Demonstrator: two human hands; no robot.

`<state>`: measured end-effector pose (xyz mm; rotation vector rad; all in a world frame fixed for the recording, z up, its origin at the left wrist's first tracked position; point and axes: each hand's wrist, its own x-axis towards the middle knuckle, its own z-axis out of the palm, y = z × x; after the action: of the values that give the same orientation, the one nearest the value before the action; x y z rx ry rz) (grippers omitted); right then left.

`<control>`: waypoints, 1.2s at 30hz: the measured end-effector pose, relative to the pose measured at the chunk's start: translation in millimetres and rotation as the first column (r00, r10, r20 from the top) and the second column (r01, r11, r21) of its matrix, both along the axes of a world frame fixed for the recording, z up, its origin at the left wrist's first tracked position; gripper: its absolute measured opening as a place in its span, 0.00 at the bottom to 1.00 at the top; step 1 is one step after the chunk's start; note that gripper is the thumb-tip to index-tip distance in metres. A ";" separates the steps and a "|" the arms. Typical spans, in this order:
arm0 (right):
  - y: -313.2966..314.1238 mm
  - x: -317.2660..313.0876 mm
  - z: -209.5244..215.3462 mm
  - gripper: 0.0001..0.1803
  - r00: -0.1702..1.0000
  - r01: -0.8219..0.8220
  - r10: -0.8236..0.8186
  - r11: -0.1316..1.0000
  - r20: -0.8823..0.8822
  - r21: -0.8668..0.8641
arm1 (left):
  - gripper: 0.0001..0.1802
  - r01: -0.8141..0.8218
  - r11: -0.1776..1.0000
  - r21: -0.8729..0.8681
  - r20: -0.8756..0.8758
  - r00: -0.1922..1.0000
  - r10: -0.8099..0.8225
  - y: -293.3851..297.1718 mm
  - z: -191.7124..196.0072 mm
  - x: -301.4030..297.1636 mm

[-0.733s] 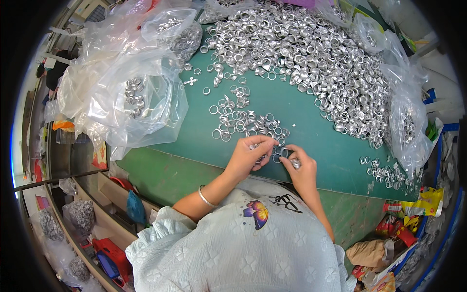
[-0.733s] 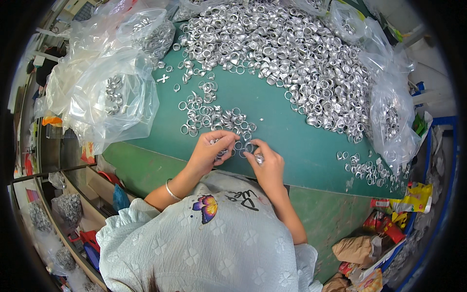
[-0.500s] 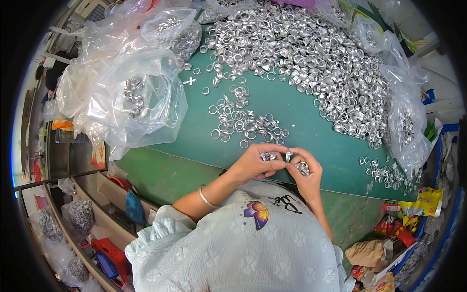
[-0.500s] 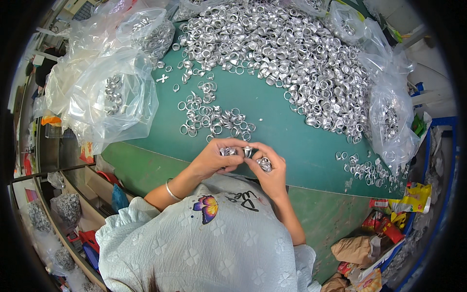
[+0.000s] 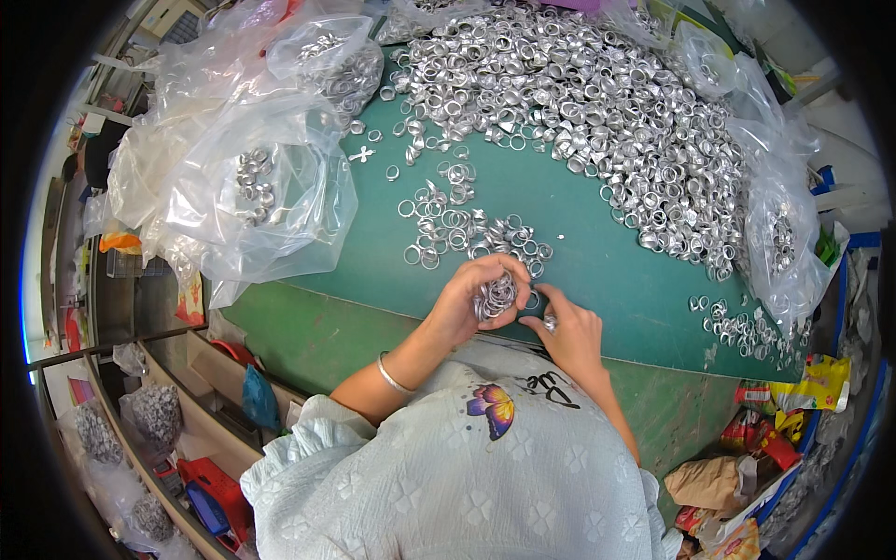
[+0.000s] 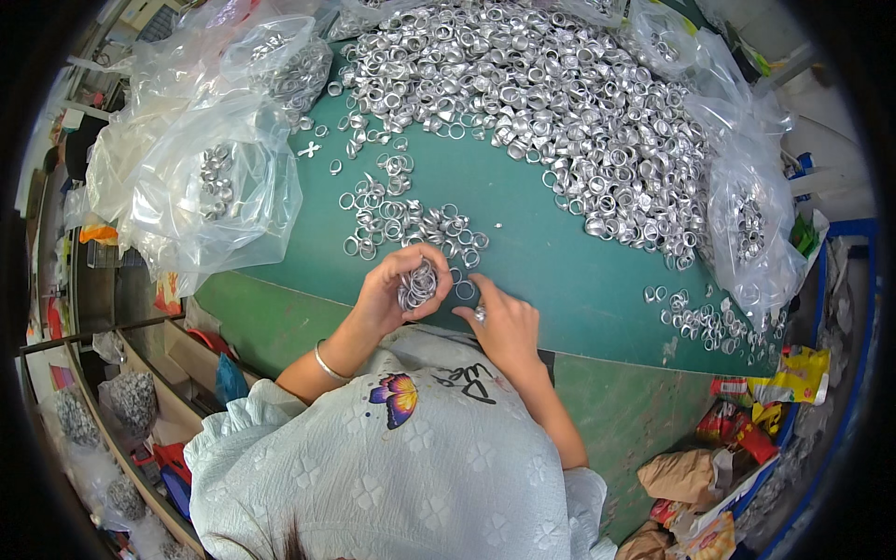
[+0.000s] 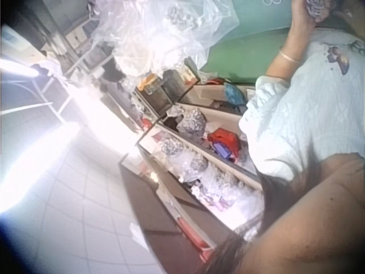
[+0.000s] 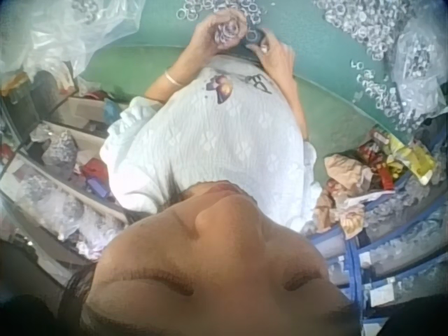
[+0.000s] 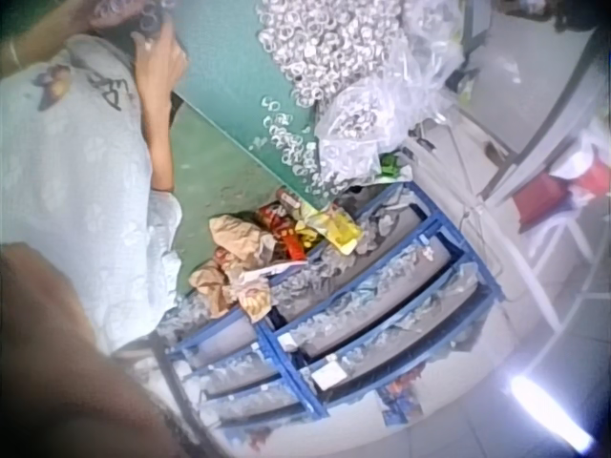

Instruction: The person sorts through a pile of silver-colored metal rings on a green work surface by hand, picking up individual rings to check them and then placing them into smaller groups or containers.

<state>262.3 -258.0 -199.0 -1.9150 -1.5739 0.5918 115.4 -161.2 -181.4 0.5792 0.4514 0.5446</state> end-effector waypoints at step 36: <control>-1.1 -1.5 11.8 0.03 0.523 0.304 -0.156 0.953 -0.838 0.012 | 0.18 0.139 0.888 0.439 -0.393 0.918 0.050 -23.7 15.7 13.3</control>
<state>260.8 -259.2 -187.2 -1.3237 -0.6864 1.0264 128.7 -184.9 -165.7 1.1696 0.6969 0.4904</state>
